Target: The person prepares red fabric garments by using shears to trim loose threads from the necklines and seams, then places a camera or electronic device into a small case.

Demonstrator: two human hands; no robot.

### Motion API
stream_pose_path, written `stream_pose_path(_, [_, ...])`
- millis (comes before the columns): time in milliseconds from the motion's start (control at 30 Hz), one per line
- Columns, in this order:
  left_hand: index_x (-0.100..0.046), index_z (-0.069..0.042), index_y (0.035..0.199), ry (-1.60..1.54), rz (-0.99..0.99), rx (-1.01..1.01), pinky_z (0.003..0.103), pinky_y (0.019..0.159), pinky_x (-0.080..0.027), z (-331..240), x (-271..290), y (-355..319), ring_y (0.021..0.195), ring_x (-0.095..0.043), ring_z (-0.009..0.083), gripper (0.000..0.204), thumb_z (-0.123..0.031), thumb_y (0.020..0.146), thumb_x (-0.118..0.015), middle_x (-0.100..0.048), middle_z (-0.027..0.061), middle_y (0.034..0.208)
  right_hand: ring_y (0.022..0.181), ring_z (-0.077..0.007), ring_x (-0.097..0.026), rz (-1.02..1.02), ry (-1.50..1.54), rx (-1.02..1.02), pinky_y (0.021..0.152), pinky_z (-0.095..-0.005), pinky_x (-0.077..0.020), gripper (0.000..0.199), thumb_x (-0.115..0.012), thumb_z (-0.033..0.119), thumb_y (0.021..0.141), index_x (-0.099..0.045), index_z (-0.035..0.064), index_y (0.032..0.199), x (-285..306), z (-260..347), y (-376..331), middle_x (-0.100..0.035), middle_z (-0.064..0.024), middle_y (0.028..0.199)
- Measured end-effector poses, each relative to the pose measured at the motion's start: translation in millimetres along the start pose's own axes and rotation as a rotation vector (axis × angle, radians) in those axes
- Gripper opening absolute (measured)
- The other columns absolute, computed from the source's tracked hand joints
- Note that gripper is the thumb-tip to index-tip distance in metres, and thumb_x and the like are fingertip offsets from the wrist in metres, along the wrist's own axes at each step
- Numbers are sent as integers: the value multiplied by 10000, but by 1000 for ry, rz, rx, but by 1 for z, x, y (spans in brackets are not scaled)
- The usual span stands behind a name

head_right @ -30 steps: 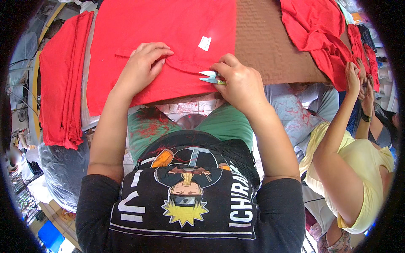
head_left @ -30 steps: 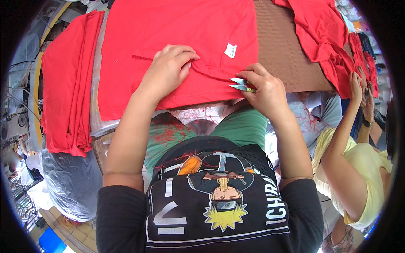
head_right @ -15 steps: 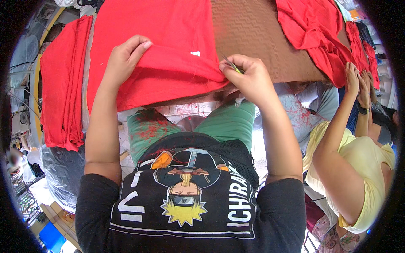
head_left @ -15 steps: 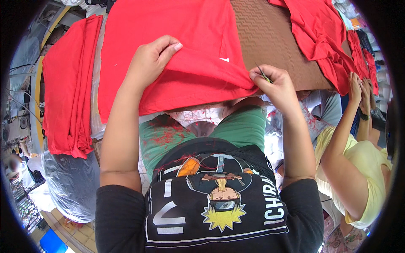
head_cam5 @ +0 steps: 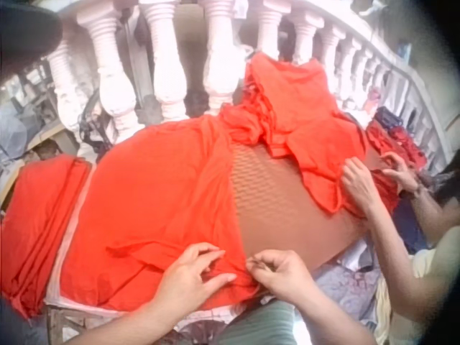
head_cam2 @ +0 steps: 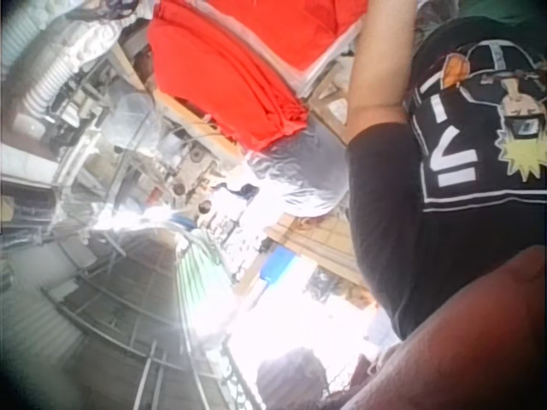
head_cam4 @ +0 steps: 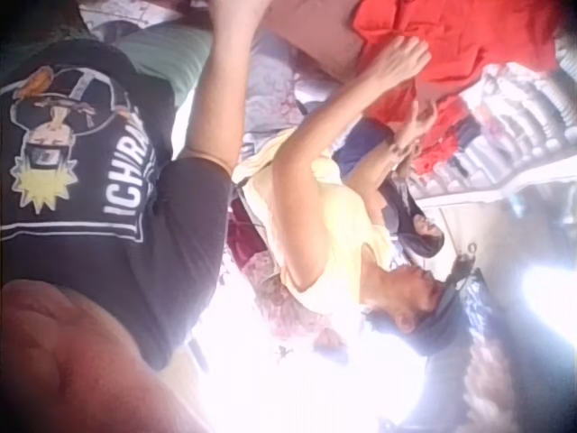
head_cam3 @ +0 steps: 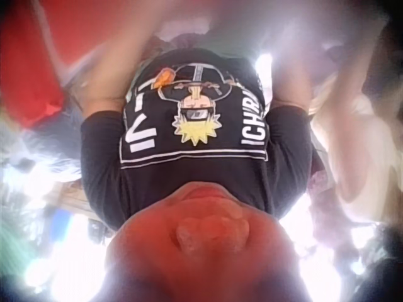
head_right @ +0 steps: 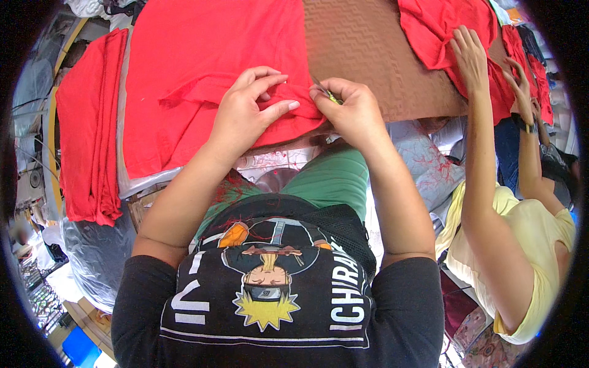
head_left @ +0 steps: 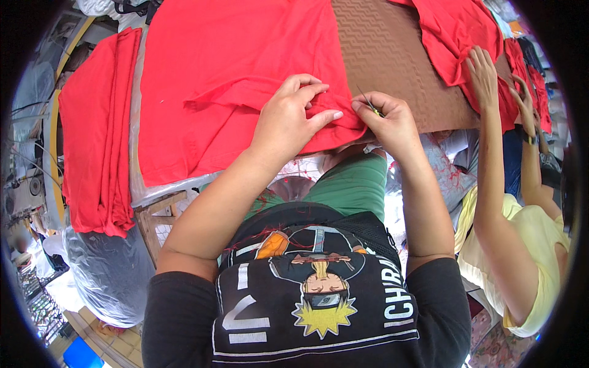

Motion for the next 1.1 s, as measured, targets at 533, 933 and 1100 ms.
stream_pose_path(533, [-691, 24, 974, -539, 10, 324, 231, 779, -499, 35, -2, 6, 818, -626, 86, 225, -184, 895, -662, -699, 46, 870, 681, -142, -600, -46, -235, 30, 646, -288, -476, 204, -644, 192, 872, -663, -4, 926, 6, 8, 0, -644, -61, 724])
stream_pose_path(933, [-680, 16, 960, -535, 24, 320, 228, 777, -501, 33, -5, 6, 820, -621, 80, 196, -169, 910, -639, -695, 42, 882, 870, -326, -657, -1, -365, 322, 760, -380, -509, 223, -636, 153, 864, -609, 8, 1032, -16, 54, -20, -656, -190, 928])
stream_pose_path(1100, [-681, 16, 953, -515, 36, 316, 228, 773, -501, 36, -6, 6, 814, -621, 80, 196, -170, 907, -641, -696, 44, 885, 872, -348, -651, 6, -427, 363, 741, -402, -511, 204, -628, 155, 857, -615, 24, 1014, -22, 47, -19, -660, -182, 943])
Point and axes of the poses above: each hand's wrist, its own y-axis towards the middle knuckle, its own x-axis out of the back of the hand, z = x × y, the point moved 8 cm from there along y, towards the middle knuckle
